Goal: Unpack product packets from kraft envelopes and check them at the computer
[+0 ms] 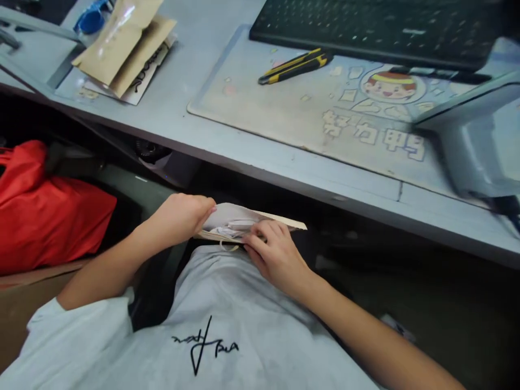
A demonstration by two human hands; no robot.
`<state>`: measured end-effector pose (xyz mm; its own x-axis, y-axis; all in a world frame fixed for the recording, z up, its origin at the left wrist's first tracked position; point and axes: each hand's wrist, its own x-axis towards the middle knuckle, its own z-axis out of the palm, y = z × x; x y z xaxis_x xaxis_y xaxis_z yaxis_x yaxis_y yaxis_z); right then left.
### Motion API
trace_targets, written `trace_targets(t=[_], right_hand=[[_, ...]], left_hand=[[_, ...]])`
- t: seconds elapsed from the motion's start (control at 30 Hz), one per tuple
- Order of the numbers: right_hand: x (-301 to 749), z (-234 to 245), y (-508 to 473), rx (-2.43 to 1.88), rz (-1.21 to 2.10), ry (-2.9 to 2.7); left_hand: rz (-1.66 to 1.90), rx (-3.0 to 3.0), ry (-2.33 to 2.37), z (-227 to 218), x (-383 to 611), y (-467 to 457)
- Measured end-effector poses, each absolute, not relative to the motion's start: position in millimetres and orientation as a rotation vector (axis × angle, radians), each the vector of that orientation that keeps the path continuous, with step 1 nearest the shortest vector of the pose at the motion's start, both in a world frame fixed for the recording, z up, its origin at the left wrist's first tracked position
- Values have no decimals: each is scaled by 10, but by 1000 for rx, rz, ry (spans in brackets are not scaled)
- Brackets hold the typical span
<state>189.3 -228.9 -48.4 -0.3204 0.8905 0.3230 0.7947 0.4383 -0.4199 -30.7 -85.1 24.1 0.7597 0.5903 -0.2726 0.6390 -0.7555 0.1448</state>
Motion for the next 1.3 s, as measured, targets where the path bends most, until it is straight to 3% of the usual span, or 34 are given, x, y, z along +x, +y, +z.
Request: trace_targets(t=[0.2,0.4,0.53,0.7,0.87,0.97,1.13,1.3], right_hand=[[1744,-412,-2584,-1440,356,-2313],[1750,-432,-2651,-1641,255,-2298],[1732,-482,-2630,-1585,273,-2247],[1711,-517,-2616,-1571,270,-2224],[1741,-420,-2616,-1532,213,-2189],[1861,-86,-2531,-1447,37,-2193],[2199,936,-2018,-1356,-369,-2364],[2413,1745,-895,-1308,-513,-2460]], left_hand=[[-198,2795,1171,141,-334,-896],[83,3191,957,194,-212,-1003],[-124,3265,518,368,-138,-1167],[-579,3092,572,330,-26,-1316],[-648,2692,548,168,45,-1158],[-476,2544,497,410,7,-907],[-25,2203,323,960,101,-407],[420,1637,300,796,738,1]])
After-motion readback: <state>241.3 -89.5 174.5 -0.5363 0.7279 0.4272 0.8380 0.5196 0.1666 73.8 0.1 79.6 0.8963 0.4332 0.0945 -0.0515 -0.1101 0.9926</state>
